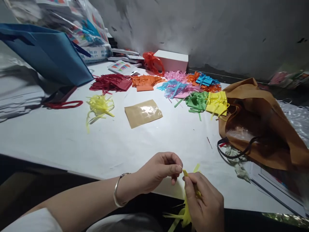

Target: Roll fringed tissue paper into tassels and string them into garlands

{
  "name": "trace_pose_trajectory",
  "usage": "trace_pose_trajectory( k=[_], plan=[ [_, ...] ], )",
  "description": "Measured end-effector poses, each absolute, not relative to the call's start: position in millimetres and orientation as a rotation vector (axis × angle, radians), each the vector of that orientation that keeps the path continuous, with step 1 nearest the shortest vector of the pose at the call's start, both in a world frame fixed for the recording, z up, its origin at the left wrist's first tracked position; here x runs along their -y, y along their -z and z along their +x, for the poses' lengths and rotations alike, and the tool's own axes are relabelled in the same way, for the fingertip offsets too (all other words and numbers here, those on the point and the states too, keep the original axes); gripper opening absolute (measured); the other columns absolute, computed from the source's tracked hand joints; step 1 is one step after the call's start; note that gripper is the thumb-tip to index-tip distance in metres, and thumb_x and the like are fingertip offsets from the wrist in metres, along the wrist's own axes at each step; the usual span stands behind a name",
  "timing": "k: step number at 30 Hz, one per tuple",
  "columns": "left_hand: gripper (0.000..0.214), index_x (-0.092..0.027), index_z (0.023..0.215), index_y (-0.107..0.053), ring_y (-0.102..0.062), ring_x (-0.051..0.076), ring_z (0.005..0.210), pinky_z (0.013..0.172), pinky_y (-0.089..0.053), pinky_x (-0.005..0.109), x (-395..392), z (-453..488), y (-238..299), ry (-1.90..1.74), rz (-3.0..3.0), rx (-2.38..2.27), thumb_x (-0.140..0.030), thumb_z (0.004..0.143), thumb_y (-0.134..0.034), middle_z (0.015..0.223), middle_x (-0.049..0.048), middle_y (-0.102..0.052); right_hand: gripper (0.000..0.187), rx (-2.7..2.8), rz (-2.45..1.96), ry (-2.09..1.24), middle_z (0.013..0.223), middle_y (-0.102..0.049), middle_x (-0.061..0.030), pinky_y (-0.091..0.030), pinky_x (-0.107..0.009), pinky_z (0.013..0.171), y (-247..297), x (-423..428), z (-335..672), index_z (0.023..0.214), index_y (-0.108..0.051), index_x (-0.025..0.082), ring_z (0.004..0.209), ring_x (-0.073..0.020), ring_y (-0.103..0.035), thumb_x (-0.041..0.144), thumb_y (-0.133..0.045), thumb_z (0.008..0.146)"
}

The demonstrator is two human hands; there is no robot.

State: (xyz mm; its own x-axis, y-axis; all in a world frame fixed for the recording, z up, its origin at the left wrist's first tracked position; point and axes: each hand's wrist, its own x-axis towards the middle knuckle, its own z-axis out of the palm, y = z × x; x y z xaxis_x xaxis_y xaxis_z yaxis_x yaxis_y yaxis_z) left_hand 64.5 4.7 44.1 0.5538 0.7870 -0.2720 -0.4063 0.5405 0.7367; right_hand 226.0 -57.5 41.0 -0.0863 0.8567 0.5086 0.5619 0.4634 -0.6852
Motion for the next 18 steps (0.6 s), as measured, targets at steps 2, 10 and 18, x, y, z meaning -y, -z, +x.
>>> trace_pose_trajectory(
  k=[2,10,18],
  plan=[
    [0.028,-0.010,0.072,-0.067,-0.057,0.007,0.050,0.049,-0.043,0.018,-3,59,-42,-0.789,0.701,-0.670,-0.028,0.068,-0.089,0.064,-0.0001,-0.064,0.016,1.805,-1.228,-0.390,0.071,-0.058,0.0013,-0.042,-0.024,0.059,-41,59,223,0.087,-0.058,0.022,0.062,-0.0107,-0.056,0.015,-0.049,0.097],
    [0.019,-0.014,0.071,-0.066,-0.055,0.008,0.054,0.053,-0.048,0.021,2,47,-45,-0.815,0.957,-0.771,-0.025,0.072,-0.081,0.065,-0.0014,-0.063,0.021,1.977,-1.215,-0.359,0.063,-0.052,0.0028,-0.037,-0.024,0.053,-49,54,220,0.079,-0.057,0.021,0.055,-0.0105,-0.050,0.014,-0.048,0.097],
    [0.015,-0.015,0.076,-0.069,-0.057,0.009,0.059,0.057,-0.050,0.020,-2,36,-47,-0.642,1.115,-0.778,-0.028,0.075,-0.078,0.069,-0.0005,-0.067,0.023,1.990,-1.145,-0.635,0.068,-0.058,0.0011,-0.042,-0.022,0.054,-53,52,221,0.082,-0.058,0.021,0.058,-0.0110,-0.056,0.016,-0.043,0.099]
  ],
)
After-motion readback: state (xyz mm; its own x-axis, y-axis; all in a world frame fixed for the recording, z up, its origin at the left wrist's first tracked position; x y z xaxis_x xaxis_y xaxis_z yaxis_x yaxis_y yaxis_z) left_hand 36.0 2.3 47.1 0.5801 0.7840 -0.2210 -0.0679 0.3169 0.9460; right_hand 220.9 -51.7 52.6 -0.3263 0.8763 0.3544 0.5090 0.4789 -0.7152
